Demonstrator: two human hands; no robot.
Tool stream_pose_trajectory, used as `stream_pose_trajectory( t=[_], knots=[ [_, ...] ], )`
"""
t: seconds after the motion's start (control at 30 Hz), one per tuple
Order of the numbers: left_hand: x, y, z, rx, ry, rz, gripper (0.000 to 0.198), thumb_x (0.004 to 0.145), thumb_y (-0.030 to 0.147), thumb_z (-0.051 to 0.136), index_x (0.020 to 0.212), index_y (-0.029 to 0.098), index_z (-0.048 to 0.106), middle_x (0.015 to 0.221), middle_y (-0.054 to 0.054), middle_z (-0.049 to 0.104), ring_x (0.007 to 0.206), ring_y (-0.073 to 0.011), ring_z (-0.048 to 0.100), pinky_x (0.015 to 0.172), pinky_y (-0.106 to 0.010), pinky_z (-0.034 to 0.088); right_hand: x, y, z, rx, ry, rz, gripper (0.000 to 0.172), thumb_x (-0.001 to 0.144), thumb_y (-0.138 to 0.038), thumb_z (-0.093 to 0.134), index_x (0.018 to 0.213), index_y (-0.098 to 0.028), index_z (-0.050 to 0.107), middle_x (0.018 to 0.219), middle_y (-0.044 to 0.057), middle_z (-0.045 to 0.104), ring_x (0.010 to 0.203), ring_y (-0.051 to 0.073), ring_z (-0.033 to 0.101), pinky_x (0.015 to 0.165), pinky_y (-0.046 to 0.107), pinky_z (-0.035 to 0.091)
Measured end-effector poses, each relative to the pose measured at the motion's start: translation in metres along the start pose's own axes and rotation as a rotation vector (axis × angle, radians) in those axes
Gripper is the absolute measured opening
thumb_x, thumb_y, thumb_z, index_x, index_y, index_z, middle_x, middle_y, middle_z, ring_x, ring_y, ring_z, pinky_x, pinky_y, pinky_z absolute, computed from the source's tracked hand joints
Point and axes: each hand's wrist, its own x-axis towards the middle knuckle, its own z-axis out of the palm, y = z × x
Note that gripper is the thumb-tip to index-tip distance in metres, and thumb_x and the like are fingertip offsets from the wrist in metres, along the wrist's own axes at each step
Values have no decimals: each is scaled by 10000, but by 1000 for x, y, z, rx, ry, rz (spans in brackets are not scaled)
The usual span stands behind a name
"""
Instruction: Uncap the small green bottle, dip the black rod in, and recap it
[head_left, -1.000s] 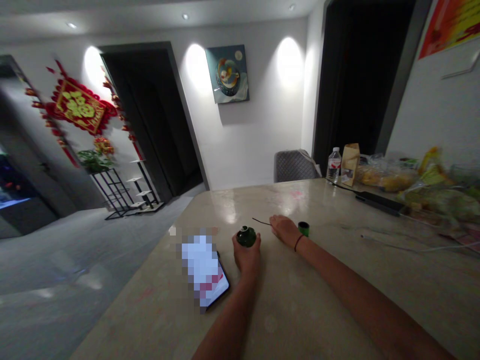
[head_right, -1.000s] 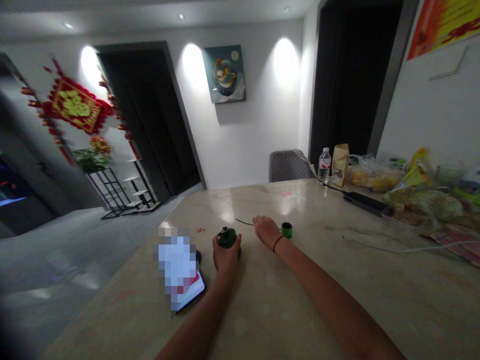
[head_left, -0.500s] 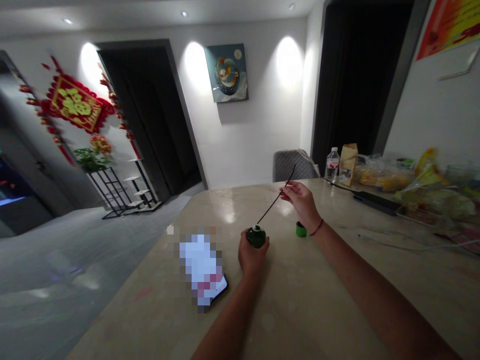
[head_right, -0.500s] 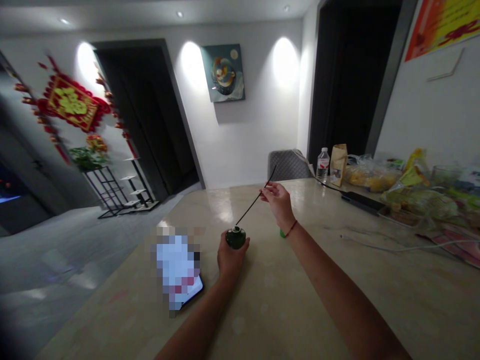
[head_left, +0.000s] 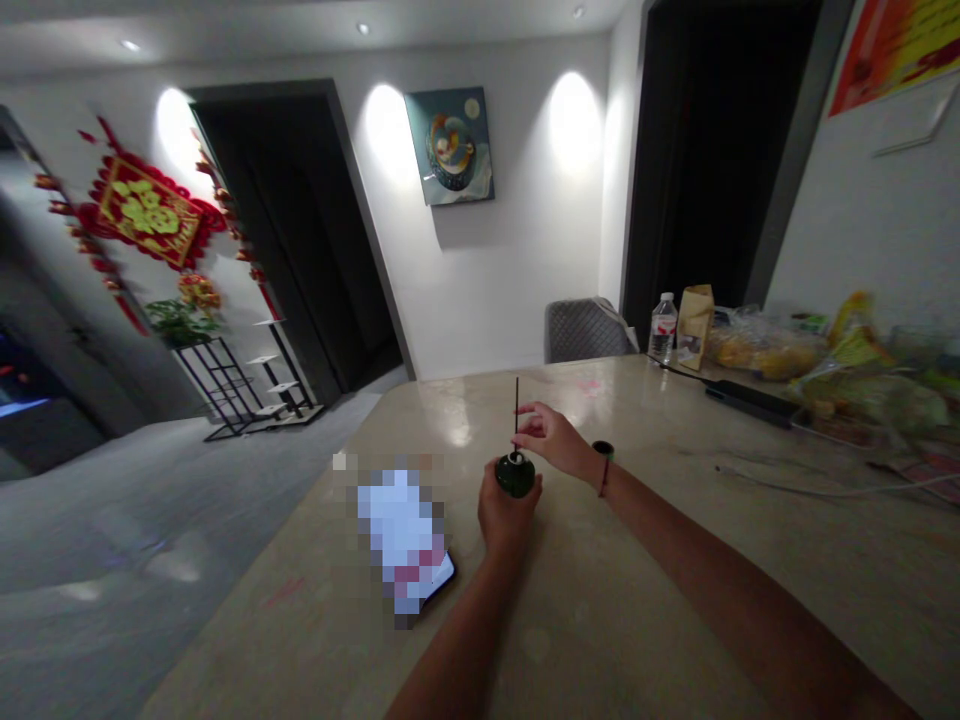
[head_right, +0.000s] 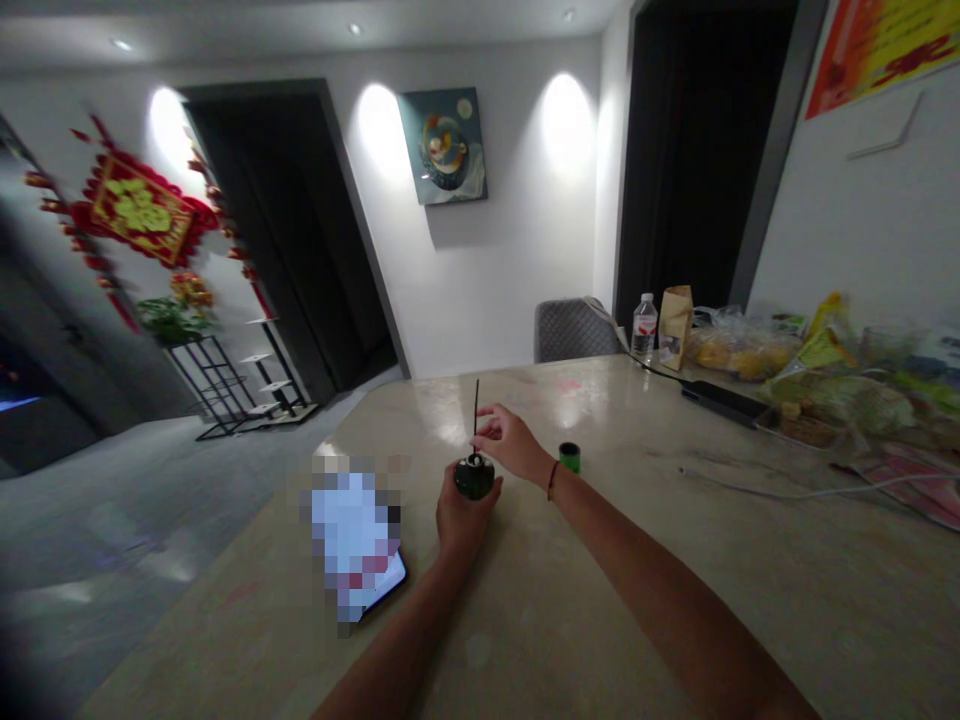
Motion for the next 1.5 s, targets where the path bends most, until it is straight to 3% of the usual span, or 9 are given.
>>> stream_pose_trajectory(
  t=[0.23,0.33,0.47,0.63,0.73,0.87,1.13,1.33,1.5],
  knots=[
    [0,4,-3,-54,-8,-70,477,577,396,663,972,206,476,894,-28,618,797,-154,587,673,-234,428,1,10,-10,-36,-245,110,329,694,-336,587,946,-145,496,804,35,597,755,126,566,700,269,447],
    [0,3,-1,-85,-45,-72,467,592,371,662,978,198,464,911,-40,623,790,-149,593,655,-224,433,-1,15,-11,-78,-384,144,389,620,-346,655,922,-145,516,864,45,583,785,140,562,693,269,455],
    [0,-1,5,-106,-91,-53,555,588,326,670,1053,168,410,952,-67,616,815,-162,595,665,-235,445,-5,20,-11,-273,-422,74,456,546,-321,709,928,-145,534,861,36,587,799,155,554,698,267,449],
    [0,-5,5,-9,-256,105,575,609,176,601,1147,185,398,1103,-62,560,992,-180,533,820,-267,421,-1,29,-22,-426,-397,23,471,574,-233,660,1012,-131,521,965,61,587,871,173,552,776,286,428],
    [1,-8,5,10,-309,125,516,661,99,480,1163,198,416,1168,-53,528,1081,-166,479,918,-277,366,1,32,-31,-504,-288,53,545,549,-201,656,1064,-118,499,1084,104,545,993,205,511,867,316,386],
    [3,-15,9,32,-220,-52,547,647,4,375,1177,134,398,1194,-95,500,1111,-150,453,947,-275,346,-1,35,-33,-556,-231,92,663,502,-277,709,1093,-91,471,1129,148,519,1033,235,491,891,342,371],
    [10,-25,9,-21,-25,-177,469,638,16,384,1090,131,436,1130,-98,511,1061,-151,474,921,-272,360,-2,74,-9,-474,-9,141,614,542,-262,709,1078,-160,428,1012,84,589,911,192,570,799,311,425],
    [12,-26,8,-37,-26,-218,345,683,83,425,1018,151,465,1075,-86,537,1018,-158,499,892,-283,377,10,101,-1,-550,48,234,541,548,-272,695,1023,-133,477,989,107,608,909,214,581,758,287,439],
    [13,-24,6,-13,-38,-224,301,694,100,429,987,156,477,1048,-78,553,974,-140,523,842,-249,399,32,109,-4,-569,14,260,504,540,-245,707,1002,-151,528,966,86,628,905,220,587,779,304,438]
  ],
)
